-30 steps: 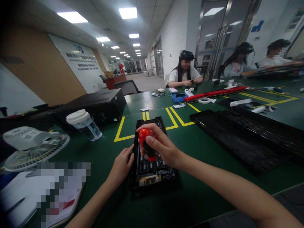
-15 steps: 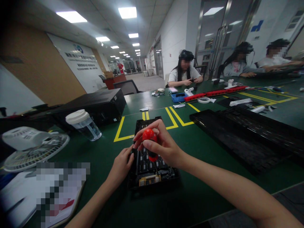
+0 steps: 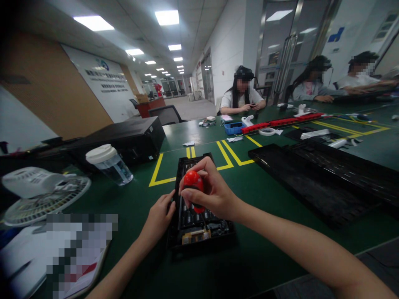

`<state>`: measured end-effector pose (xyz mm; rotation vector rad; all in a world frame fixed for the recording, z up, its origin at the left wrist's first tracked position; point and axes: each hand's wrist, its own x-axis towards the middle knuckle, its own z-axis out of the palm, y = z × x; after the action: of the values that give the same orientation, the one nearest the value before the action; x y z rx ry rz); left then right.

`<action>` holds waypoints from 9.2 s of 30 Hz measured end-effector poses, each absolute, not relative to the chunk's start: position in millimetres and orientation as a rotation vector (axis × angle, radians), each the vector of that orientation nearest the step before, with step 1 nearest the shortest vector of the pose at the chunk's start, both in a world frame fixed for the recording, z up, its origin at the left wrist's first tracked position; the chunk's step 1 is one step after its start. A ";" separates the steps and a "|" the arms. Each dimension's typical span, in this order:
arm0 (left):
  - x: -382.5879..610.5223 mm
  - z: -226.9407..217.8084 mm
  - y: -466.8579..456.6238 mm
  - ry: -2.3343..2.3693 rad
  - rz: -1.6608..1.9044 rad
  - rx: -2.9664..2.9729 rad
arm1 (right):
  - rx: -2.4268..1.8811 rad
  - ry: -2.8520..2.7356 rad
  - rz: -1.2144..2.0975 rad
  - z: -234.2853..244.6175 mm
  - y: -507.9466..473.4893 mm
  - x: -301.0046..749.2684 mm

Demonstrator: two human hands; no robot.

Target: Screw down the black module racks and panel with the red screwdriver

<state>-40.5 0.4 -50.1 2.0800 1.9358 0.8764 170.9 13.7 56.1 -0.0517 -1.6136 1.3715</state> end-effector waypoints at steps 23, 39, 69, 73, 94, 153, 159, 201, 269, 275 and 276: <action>-38.6 -47.3 0.7 1.937 0.824 2.042 | -0.252 -1.519 1.110 51.3 9.0 165.2; -40.0 -48.8 0.8 1.943 0.809 2.060 | -0.269 -1.692 1.133 43.0 4.1 165.2; -38.3 -48.2 0.8 1.935 0.837 2.066 | -0.330 -1.644 1.109 45.2 0.0 165.1; -38.8 -49.5 0.8 1.935 0.858 2.081 | -0.362 -1.637 1.089 44.9 -0.7 165.4; -37.5 -34.3 -2.3 2.021 0.787 2.132 | -0.403 -1.587 1.175 47.3 10.6 169.5; 0.0 -5.5 -25.5 1.173 0.942 1.391 | -0.286 -1.038 1.213 83.3 35.1 203.3; 0.7 -5.8 -26.5 1.116 0.951 1.317 | -0.242 -1.073 1.220 81.3 34.0 201.8; 1.3 -1.3 -31.3 0.939 0.854 1.291 | -0.192 -1.197 1.502 94.9 31.0 208.2; -48.2 -45.2 6.1 1.730 0.952 2.273 | 0.006 -1.371 1.638 42.5 24.3 134.5; -48.7 -45.2 5.6 1.741 0.941 2.286 | 0.025 -1.379 1.647 44.3 22.0 133.1; -48.7 -45.1 5.5 1.744 0.942 2.287 | 0.025 -1.380 1.646 44.6 21.4 132.7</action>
<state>-48.7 5.5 -45.1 2.2875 1.7444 0.9419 132.7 21.4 44.6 0.0254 -1.3804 1.6461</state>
